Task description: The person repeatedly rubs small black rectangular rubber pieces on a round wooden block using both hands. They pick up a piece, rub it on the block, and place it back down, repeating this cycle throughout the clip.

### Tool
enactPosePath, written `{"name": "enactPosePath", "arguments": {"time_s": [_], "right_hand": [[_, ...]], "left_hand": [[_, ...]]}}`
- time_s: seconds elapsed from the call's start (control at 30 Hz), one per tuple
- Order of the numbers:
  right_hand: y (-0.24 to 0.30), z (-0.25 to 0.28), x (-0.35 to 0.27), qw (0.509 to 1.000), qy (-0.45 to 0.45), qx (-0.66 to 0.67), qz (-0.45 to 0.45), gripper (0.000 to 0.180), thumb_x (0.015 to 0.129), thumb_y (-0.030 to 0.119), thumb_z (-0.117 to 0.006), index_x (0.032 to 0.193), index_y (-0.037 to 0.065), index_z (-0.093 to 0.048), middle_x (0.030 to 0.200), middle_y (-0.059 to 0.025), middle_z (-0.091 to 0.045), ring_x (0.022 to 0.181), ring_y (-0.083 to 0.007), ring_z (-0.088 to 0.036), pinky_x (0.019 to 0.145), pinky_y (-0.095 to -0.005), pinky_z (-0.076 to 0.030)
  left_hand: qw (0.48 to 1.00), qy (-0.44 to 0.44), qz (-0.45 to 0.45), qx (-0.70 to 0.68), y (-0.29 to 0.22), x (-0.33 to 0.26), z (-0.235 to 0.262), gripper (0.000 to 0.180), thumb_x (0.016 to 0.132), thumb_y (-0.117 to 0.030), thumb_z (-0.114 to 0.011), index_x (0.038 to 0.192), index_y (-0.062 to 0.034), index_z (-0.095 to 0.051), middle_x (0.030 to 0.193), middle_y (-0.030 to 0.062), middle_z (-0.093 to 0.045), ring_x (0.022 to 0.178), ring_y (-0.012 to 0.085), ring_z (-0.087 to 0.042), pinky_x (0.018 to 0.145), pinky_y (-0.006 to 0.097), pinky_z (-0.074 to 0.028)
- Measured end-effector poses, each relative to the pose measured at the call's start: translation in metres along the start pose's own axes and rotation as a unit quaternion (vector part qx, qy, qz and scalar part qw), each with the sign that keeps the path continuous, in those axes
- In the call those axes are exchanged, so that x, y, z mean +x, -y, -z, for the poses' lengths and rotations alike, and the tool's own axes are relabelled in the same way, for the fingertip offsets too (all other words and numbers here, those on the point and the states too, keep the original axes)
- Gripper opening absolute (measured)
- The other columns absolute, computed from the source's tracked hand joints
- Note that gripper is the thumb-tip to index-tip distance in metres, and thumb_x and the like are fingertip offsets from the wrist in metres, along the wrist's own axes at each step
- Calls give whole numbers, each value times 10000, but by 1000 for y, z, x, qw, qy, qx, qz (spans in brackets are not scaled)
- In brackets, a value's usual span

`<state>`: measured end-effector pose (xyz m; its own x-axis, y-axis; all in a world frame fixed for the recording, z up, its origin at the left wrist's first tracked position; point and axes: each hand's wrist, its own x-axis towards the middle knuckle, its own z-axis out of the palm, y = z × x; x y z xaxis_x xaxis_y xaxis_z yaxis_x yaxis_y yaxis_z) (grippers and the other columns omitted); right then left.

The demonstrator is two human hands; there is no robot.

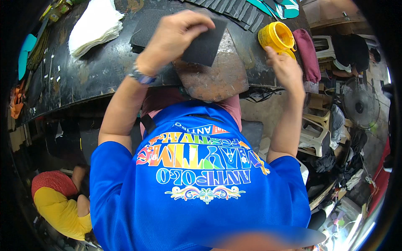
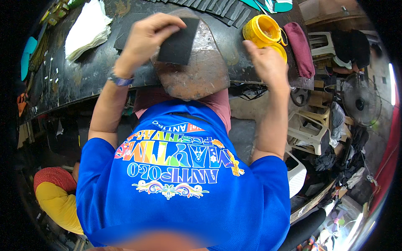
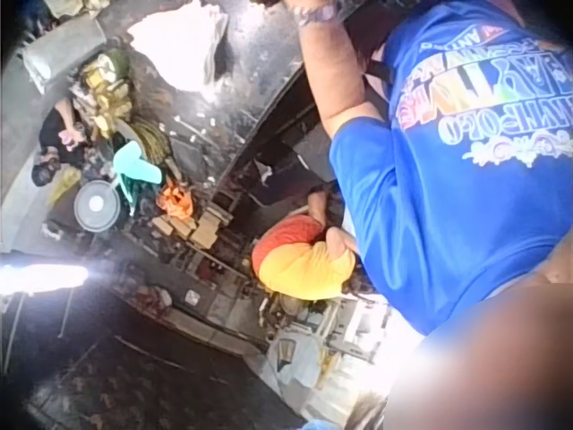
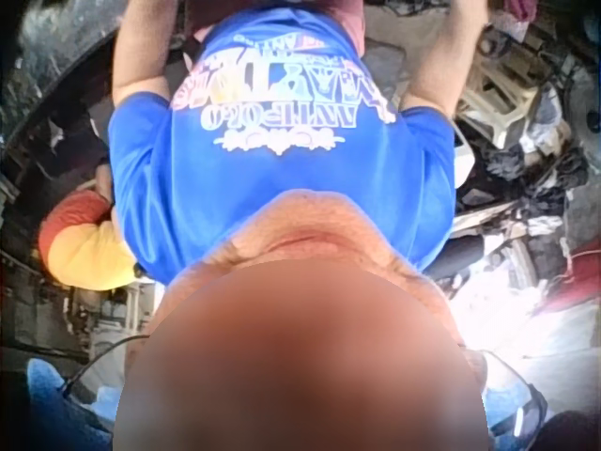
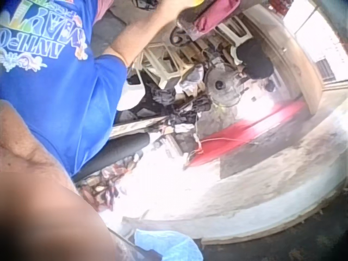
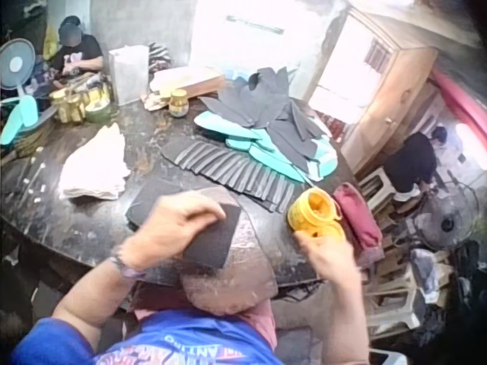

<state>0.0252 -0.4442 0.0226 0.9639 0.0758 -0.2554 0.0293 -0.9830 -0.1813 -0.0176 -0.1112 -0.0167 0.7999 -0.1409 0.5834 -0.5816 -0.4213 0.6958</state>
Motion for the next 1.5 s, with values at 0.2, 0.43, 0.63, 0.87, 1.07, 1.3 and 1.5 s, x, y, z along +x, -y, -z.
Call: {"name": "enactPosePath", "arguments": {"time_s": [0.2, 0.43, 0.63, 0.87, 1.07, 1.3, 1.5], "right_hand": [[39, -71, -8, 908, -163, 212, 323, 325, 1015, 402, -586, 1197, 201, -767, 1464, -215, -505, 1312, -365, -489, 1103, -442, -396], [58, -87, 26, 896, -219, 132, 363, 378, 1025, 473, -534, 1287, 277, -722, 1565, -202, -418, 1434, -428, -366, 1176, -513, -302], [59, -98, 35, 901, -220, 101, 360, 375, 1012, 495, -549, 1289, 304, -716, 1574, -181, -416, 1455, -434, -342, 1175, -526, -300], [47, -88, 7, 876, -224, 54, 424, 333, 944, 440, -666, 1222, 281, -756, 1544, -160, -456, 1437, -403, -368, 1162, -508, -316], [27, -52, -1, 872, -250, 202, 370, 236, 918, 302, -744, 1066, 126, -795, 1253, -165, -656, 1193, -341, -590, 1030, -403, -456], [-46, 33, 73, 959, -231, -19, 162, 702, 992, 683, -461, 1123, 74, -784, 1284, -209, -669, 1277, -367, -576, 1082, -446, -452], [-48, 34, 114, 999, 2, -4, 54, 1021, 853, 916, -330, 1173, 53, -770, 1391, -221, -607, 1320, -359, -559, 1155, -518, -385]], "left_hand": [[978, 116, 75, 159, 19, -20, -35, 384, 902, -232, -737, 1257, -91, -692, 1045, 164, -615, 1022, 356, -630, 913, 425, -507], [974, 127, 64, 177, 22, -20, -37, 440, 905, -251, -735, 1319, -116, -669, 1096, 171, -609, 1055, 370, -619, 941, 450, -493], [973, 128, 72, 177, 24, -20, -39, 434, 900, -243, -739, 1310, -116, -675, 1167, 188, -619, 1105, 385, -617, 968, 446, -496], [973, 136, 67, 172, 28, -18, -39, 437, 900, -235, -744, 1315, -116, -674, 1182, 193, -620, 1127, 388, -611, 992, 438, -483], [972, 151, 86, 159, 24, -16, -35, 434, 895, -235, -740, 1304, -104, -677, 1172, 185, -613, 1130, 386, -607, 984, 443, -486], [967, 156, 99, 174, 20, -15, -35, 475, 888, -241, -755, 1340, -123, -668, 1135, 178, -599, 1110, 364, -600, 983, 415, -476], [968, 151, 98, 176, 21, -14, -35, 445, 884, -252, -756, 1298, -107, -681, 1140, 184, -615, 1110, 390, -613, 969, 453, -495]]}}
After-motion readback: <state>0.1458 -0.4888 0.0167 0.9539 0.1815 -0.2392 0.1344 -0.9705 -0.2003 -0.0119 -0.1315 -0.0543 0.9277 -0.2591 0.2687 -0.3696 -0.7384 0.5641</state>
